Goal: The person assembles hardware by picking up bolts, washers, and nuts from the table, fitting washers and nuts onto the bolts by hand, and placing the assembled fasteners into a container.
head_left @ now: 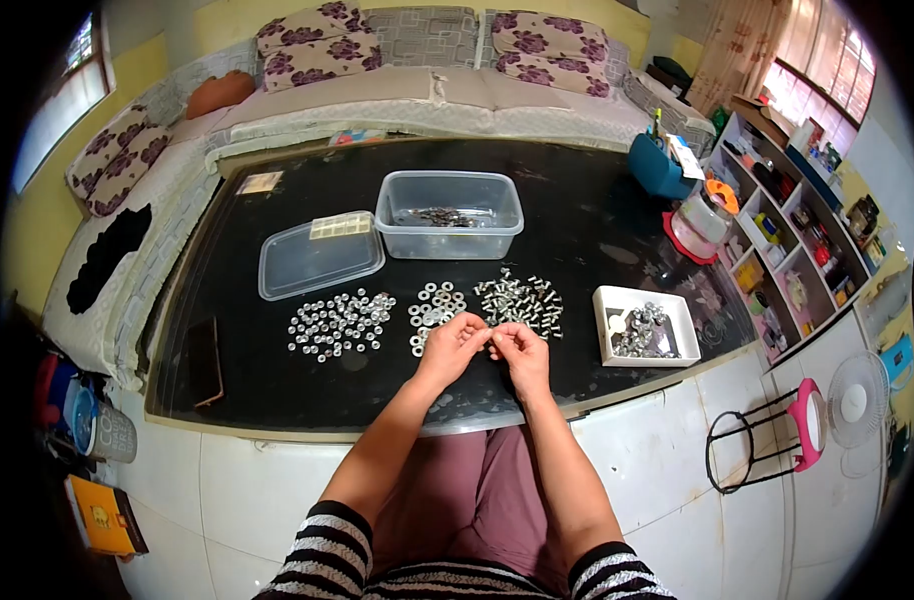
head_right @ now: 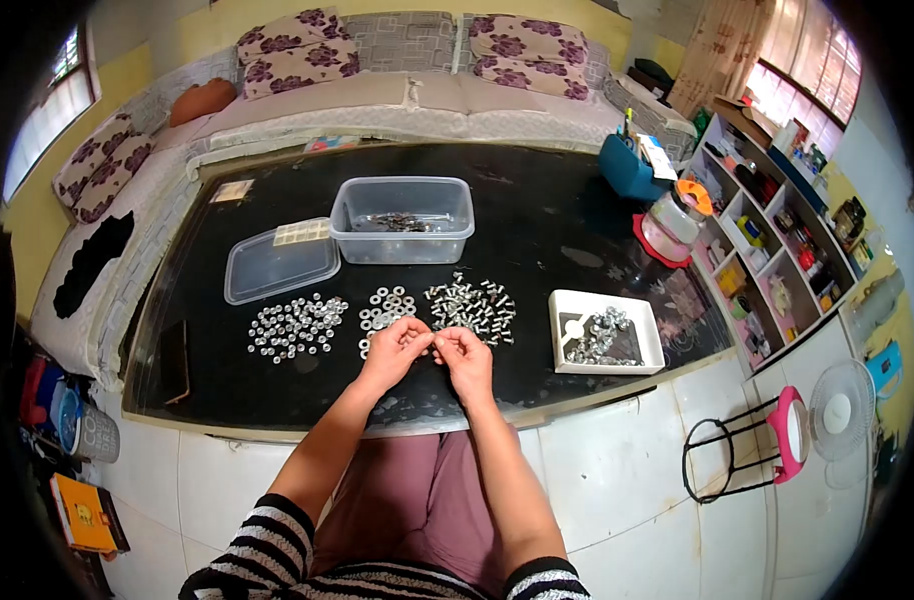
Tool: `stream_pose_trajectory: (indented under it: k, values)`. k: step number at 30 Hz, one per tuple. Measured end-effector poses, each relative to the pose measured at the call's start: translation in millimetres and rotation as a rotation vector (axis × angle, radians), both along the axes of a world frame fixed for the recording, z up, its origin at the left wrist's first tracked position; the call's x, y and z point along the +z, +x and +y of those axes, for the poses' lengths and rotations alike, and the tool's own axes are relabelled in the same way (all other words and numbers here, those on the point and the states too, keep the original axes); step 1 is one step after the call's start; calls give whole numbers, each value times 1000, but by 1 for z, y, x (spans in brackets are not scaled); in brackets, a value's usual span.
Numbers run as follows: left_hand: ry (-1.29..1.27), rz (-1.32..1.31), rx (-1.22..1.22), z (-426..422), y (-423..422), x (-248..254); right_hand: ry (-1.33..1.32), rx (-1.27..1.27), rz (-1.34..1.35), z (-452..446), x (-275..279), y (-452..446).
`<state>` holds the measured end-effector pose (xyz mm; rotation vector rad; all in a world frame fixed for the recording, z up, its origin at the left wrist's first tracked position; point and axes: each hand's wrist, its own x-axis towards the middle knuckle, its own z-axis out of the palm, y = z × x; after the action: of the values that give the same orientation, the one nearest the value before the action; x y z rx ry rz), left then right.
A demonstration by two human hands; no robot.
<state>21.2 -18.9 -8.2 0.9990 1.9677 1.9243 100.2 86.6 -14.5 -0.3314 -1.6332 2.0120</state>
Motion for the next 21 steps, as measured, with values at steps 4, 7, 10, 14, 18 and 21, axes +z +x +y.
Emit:
stream_pose_trajectory:
  k: [4,7,10,14,18,21]
  values:
    - [39,-70,-44,-1,-2,-5,-19,11,16,-2,6,1]
    - [26,-47,-60,-1,-2,-3,-20,31,18,-1,5,1]
    - [52,-56,-72,0,-3,-6,-27,37,19,-1,6,1]
    - [51,-67,-73,-1,-1,-3,1,35,7,1,5,1]
    - [9,-78,-37,-2,0,0,24,18,15,-1,4,1]
    - [-107,22,10,-5,1,5,49,11,19,-5,6,2]
